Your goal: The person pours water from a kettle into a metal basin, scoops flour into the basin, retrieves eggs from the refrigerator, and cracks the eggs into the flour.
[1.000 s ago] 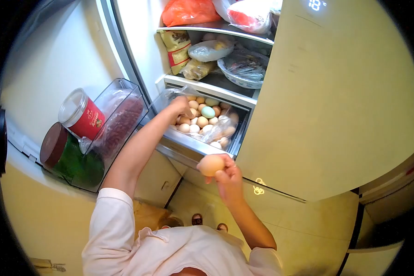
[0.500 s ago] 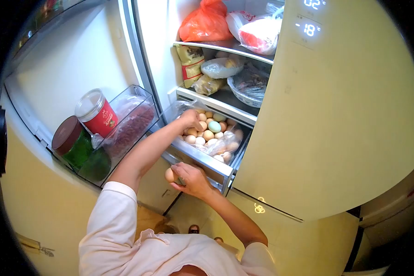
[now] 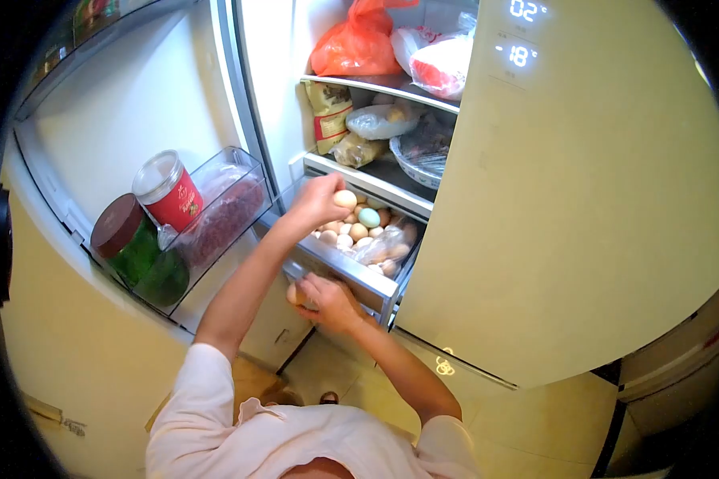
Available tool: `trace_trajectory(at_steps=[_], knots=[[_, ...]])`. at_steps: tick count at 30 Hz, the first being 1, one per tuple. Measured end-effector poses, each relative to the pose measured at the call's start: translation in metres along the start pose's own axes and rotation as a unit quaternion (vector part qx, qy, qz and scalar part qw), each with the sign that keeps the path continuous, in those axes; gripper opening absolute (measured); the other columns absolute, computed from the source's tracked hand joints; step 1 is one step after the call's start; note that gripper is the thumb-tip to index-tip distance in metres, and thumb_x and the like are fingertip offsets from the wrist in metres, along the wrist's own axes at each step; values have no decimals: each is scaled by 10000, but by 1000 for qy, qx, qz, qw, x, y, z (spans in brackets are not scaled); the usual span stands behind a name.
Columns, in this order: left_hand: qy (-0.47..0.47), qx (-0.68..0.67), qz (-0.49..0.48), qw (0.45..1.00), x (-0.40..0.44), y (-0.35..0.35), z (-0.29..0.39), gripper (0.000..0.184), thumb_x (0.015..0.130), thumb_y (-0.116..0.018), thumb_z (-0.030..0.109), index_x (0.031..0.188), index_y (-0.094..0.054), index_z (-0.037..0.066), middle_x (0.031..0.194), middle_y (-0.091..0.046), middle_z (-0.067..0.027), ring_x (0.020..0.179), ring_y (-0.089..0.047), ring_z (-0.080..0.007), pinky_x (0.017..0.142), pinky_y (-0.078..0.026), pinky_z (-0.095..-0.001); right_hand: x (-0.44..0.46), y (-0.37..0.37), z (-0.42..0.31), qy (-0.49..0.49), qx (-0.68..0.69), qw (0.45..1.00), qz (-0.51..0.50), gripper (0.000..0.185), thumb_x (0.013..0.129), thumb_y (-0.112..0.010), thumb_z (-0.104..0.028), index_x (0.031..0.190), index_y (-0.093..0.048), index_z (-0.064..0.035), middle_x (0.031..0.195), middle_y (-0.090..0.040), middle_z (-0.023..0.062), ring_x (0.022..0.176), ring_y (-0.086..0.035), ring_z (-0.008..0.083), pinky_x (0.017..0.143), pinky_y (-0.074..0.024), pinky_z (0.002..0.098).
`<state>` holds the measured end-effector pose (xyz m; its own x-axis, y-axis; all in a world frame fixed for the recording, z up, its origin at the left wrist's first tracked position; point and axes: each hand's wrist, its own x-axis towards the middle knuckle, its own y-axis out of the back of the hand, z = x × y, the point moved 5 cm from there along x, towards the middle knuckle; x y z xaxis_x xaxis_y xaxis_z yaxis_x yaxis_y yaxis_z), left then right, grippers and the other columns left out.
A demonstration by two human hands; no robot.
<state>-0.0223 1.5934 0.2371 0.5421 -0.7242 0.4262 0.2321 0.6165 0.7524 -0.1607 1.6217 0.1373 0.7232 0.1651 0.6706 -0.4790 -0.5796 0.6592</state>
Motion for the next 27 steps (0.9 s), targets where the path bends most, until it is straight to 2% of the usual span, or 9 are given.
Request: trace_trajectory(at_steps=[3,5,8,11,14,18,20,23,27], knots=[[-77,-141,180,970,-81,69,45,380,618,-686,88,971,-556,34,891,-606,-115,851,-590,-208,775,-452,-290,4,9,10,-7,4,1000,5,420,620,-707,-106,985,-512,-37,867,-536,115,768,-560,283,635,-468,344],[-60,-138,290,945,-140,100,49,449,606,-688,16,1033,-552,17,933,-576,-119,873,-560,-226,790,-432,-308,9,14,17,-13,-2,1000,19,399,611,-718,-112,944,-512,-36,847,-542,107,749,-564,281,615,-471,338],[-28,-226,368,902,-218,115,16,478,606,-671,-51,1062,-530,-32,1050,-545,-123,970,-523,-206,877,-399,-315,12,21,34,0,-15,998,59,371,613,-731,-122,913,-529,-35,771,-542,108,669,-568,265,574,-469,328],[24,-286,427,858,-283,125,-15,490,618,-638,-78,1089,-512,-37,1070,-533,-111,983,-515,-191,897,-388,-303,15,25,56,-77,-4,995,59,308,629,-730,-142,853,-553,-27,721,-535,102,602,-556,198,538,-452,287],[118,-335,472,807,-331,134,-33,432,703,-604,-33,1117,-482,-54,1073,-533,-129,1009,-514,-200,920,-376,-308,20,33,77,-147,-2,980,131,284,658,-718,-221,813,-556,-47,657,-564,98,554,-562,223,520,-452,310],[56,-427,521,737,-374,144,-87,413,762,-587,18,1139,-443,-70,1088,-531,-149,1043,-508,-225,933,-382,-330,23,34,113,-197,-92,958,185,311,661,-699,-310,790,-573,-57,670,-589,115,585,-576,264,566,-459,365],[38,-469,523,710,-385,159,-112,409,781,-584,42,1143,-431,-73,1096,-529,-155,1061,-502,-234,946,-377,-342,24,38,122,-207,-78,954,201,334,655,-699,-336,788,-575,-56,678,-592,129,619,-582,283,592,-456,376],[24,-431,550,715,-386,189,-121,390,791,-594,90,1120,-449,-62,1102,-528,-152,1074,-493,-233,968,-356,-343,29,50,133,-246,-80,942,212,335,661,-697,-337,764,-578,-41,678,-593,146,634,-583,287,602,-451,367],[-31,-494,538,682,-369,222,-124,375,802,-595,158,1090,-470,-48,1099,-529,-142,1087,-477,-235,982,-336,-348,32,49,143,-291,-79,920,251,353,672,-689,-350,721,-576,-18,653,-585,157,601,-568,292,599,-448,358]])
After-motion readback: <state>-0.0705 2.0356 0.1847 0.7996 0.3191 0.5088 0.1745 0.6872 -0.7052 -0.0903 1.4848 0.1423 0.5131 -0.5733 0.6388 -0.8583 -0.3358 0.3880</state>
